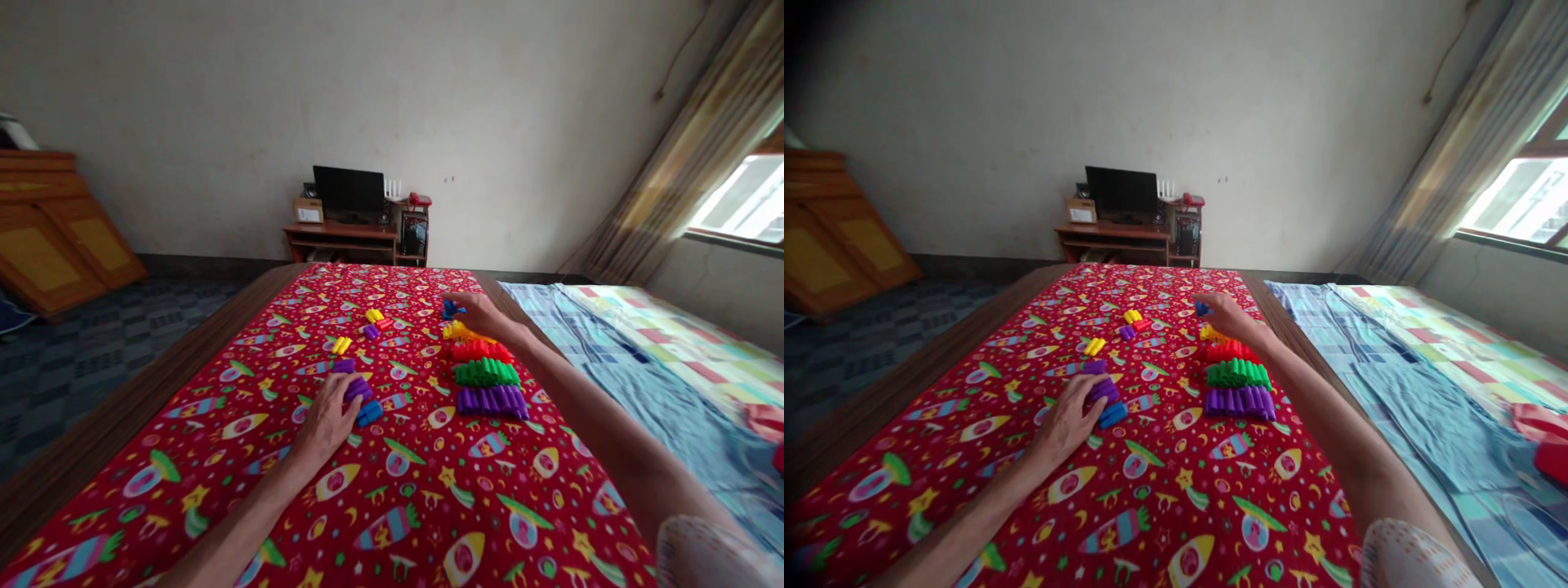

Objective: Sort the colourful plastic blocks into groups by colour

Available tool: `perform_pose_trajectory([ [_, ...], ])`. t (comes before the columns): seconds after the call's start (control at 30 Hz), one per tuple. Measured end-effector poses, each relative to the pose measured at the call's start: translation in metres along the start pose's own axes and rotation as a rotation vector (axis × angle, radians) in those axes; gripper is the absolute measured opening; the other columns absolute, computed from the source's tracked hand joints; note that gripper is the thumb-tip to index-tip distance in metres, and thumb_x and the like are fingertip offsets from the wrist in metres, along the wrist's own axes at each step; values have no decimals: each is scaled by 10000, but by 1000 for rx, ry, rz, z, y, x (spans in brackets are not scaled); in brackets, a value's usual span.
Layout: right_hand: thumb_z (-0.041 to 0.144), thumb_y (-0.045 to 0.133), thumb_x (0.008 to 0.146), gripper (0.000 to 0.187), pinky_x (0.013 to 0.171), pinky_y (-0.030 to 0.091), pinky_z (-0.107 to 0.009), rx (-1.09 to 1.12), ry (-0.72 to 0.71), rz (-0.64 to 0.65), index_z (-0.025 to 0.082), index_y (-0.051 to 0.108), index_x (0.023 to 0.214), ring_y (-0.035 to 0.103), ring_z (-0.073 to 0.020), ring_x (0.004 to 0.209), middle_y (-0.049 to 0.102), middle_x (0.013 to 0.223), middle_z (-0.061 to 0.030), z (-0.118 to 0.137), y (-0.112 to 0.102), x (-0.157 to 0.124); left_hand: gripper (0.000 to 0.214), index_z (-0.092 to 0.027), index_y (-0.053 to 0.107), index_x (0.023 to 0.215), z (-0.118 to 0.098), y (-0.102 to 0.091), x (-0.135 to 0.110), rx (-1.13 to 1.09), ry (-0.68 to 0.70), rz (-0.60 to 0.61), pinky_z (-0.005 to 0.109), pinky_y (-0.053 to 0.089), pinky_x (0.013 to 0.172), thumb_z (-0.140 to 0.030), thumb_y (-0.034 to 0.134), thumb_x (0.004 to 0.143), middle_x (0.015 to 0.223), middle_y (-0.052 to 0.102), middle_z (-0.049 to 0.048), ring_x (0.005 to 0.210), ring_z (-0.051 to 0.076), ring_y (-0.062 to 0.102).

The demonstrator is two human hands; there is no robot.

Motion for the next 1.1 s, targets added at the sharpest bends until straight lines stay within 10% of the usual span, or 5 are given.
perform_pose_trajectory([
  [0.13,85,587,712,441,726,514,-270,-108,223,-48,148,699,1134,693,-202,796,753,914,-72,-92,-20,-7,321,-222,625,1125,4,2,1,2,14,-9,399,532,908,-355,457,885,1051,617,86,1009,250,619],
  [0.27,89,605,700,431,734,521,-277,-143,259,52,136,709,1116,710,-222,823,759,910,-83,-131,1,-9,330,-230,633,1117,8,2,0,16,17,-24,396,541,903,-381,449,889,1048,636,83,1010,252,627],
  [1.1,61,665,704,550,783,584,-308,116,331,93,145,641,1247,721,-234,933,746,1039,-104,-182,45,-3,336,-267,615,1158,15,3,-6,66,6,-1,350,555,907,-418,431,921,1104,650,65,1032,232,655],
])
Point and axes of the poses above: each hand's wrist, its own x-axis towards the middle knuckle, its own y-axis out of the palm, z = x × y, the point moved 9 cm from there along x, towards the middle knuckle
